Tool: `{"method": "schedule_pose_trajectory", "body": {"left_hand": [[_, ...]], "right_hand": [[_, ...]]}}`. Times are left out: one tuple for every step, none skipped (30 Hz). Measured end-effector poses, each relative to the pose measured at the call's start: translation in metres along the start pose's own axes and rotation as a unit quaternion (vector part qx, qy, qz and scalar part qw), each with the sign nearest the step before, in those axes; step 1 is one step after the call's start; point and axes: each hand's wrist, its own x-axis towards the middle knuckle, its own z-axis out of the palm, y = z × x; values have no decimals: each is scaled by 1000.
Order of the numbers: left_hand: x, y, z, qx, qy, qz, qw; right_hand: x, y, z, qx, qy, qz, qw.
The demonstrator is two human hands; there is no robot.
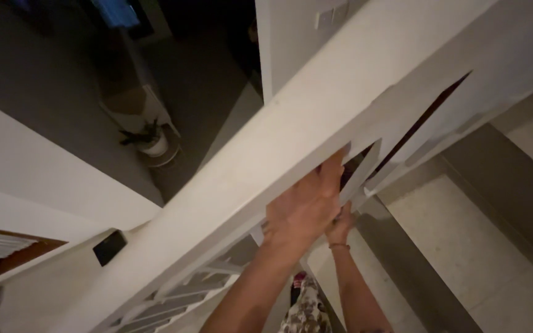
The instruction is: Cleaning the railing and balusters of a staircase with a cloth.
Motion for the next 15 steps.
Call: {"method": "schedule_pose_trajectory", "body": {"left_hand": [[-3,-1,4,-1,-2,0,1000],[-4,0,6,-10,9,0,1000],[-5,1,7,-19,20,0,1000],[-3,0,7,-19,21,3,1000],[0,-1,6,-27,28,3,999],[2,-2,4,-33,35,1,999],[3,-4,5,-31,36,2,999],[-3,-1,4,-20,8,0,1000],[-8,2,3,-9,-20,-1,1000],[-5,1,6,-11,-18,1,1000],[-1,1,8,6,16,10,1000],[2,1,4,23,47,15,999],[3,-1,2,22,46,13,999],[2,-1,1,3,28,15,999],[1,-1,1,-15,10,18,1000]], "right_hand": [[20,26,-38,-1,2,0,1000],[36,50,-76,-26,-43,-34,998],[52,73,-114,-52,-86,-70,992],[5,-2,-89,-49,-86,-72,992],[-34,-47,-4,-21,-15,37,999],[-85,-89,121,6,64,143,988],[-27,-38,42,7,62,144,988],[-1,6,-41,59,-71,59,994],[11,63,-99,109,-195,-38,974],[-16,9,-75,109,-196,-41,974],[-42,-24,-20,96,-88,21,991],[-74,-47,57,79,27,79,993],[-64,-46,35,77,28,80,993],[-59,-43,9,-149,-11,12,989],[-55,-39,-17,-366,-47,-56,928]]}}
